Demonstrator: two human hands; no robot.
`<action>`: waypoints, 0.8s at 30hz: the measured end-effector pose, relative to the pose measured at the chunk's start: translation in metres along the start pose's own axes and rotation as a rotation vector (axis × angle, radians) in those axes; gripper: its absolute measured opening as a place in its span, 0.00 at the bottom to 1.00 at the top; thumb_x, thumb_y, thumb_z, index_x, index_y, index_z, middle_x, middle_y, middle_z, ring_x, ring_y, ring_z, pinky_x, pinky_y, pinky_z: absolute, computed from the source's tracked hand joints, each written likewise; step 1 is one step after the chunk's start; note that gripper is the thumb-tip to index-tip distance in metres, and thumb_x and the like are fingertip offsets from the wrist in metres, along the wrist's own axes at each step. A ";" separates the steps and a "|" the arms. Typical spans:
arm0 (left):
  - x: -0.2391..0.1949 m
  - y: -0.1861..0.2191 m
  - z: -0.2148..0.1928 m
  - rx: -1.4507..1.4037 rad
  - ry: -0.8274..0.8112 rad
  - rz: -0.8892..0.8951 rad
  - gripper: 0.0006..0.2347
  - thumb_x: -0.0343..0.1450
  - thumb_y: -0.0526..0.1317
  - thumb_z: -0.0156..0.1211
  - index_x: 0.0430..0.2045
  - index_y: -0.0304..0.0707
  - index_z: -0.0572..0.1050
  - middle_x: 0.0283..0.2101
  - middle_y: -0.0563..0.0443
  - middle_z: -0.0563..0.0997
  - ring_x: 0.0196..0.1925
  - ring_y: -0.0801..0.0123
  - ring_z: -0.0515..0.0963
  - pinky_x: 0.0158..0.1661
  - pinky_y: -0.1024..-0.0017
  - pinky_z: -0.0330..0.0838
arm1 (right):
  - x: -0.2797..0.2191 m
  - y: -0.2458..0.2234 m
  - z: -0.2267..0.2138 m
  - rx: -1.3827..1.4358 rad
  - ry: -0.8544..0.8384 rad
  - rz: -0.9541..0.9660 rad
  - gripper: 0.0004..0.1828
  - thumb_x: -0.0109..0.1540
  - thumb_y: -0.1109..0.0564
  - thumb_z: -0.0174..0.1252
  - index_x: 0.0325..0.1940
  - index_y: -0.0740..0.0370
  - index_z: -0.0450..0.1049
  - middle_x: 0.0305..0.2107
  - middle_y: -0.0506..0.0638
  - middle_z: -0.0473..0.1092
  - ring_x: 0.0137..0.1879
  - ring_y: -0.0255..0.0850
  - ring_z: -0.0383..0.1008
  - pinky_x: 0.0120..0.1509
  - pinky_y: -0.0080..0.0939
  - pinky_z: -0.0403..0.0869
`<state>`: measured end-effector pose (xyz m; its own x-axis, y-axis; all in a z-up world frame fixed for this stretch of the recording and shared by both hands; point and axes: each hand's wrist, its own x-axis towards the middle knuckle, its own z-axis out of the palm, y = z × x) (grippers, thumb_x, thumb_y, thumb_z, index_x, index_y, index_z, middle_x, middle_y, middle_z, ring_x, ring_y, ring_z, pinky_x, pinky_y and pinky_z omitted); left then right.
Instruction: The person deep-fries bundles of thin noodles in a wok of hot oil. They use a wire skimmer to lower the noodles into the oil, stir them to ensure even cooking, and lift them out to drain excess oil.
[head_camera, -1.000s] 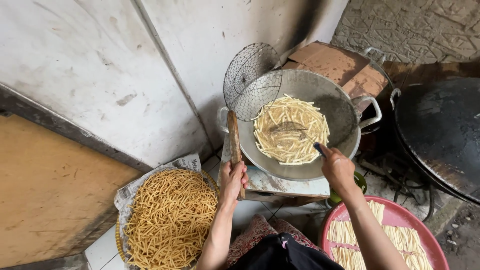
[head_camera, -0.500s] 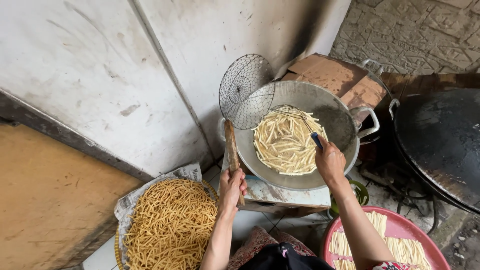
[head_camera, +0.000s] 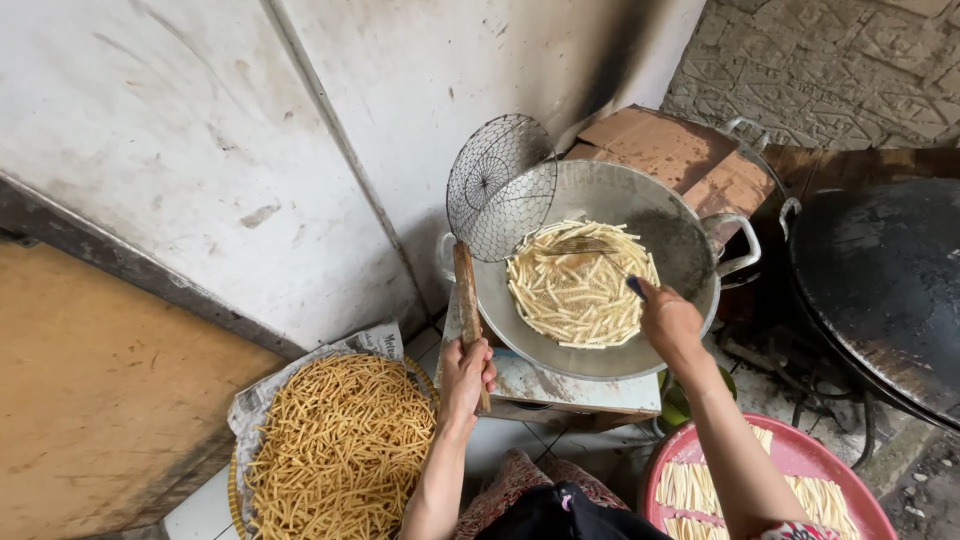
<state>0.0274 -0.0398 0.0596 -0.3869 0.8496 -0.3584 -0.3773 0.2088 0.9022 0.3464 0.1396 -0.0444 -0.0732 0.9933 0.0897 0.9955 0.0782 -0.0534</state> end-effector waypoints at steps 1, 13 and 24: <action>-0.001 0.001 0.000 0.001 0.000 -0.004 0.08 0.71 0.37 0.55 0.37 0.28 0.70 0.27 0.49 0.69 0.15 0.75 0.68 0.15 0.74 0.69 | -0.007 -0.001 -0.016 -0.001 -0.004 0.001 0.26 0.63 0.48 0.52 0.67 0.30 0.70 0.38 0.45 0.74 0.41 0.52 0.83 0.45 0.52 0.82; -0.031 0.042 0.012 0.033 -0.022 0.035 0.08 0.72 0.38 0.54 0.25 0.32 0.69 0.18 0.53 0.64 0.14 0.76 0.64 0.14 0.77 0.65 | -0.065 0.010 -0.077 0.175 -0.120 0.045 0.25 0.64 0.48 0.52 0.67 0.33 0.71 0.43 0.51 0.77 0.48 0.58 0.81 0.53 0.57 0.79; -0.019 0.017 0.001 -0.003 -0.044 0.026 0.07 0.72 0.37 0.54 0.35 0.31 0.69 0.24 0.51 0.69 0.16 0.76 0.68 0.15 0.75 0.70 | -0.085 -0.033 -0.082 0.247 -0.153 0.090 0.24 0.66 0.50 0.48 0.68 0.40 0.70 0.44 0.60 0.77 0.49 0.61 0.80 0.56 0.59 0.78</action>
<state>0.0288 -0.0516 0.0820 -0.3591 0.8752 -0.3240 -0.3704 0.1850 0.9103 0.3242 0.0459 0.0310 -0.0119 0.9970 -0.0765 0.9551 -0.0113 -0.2962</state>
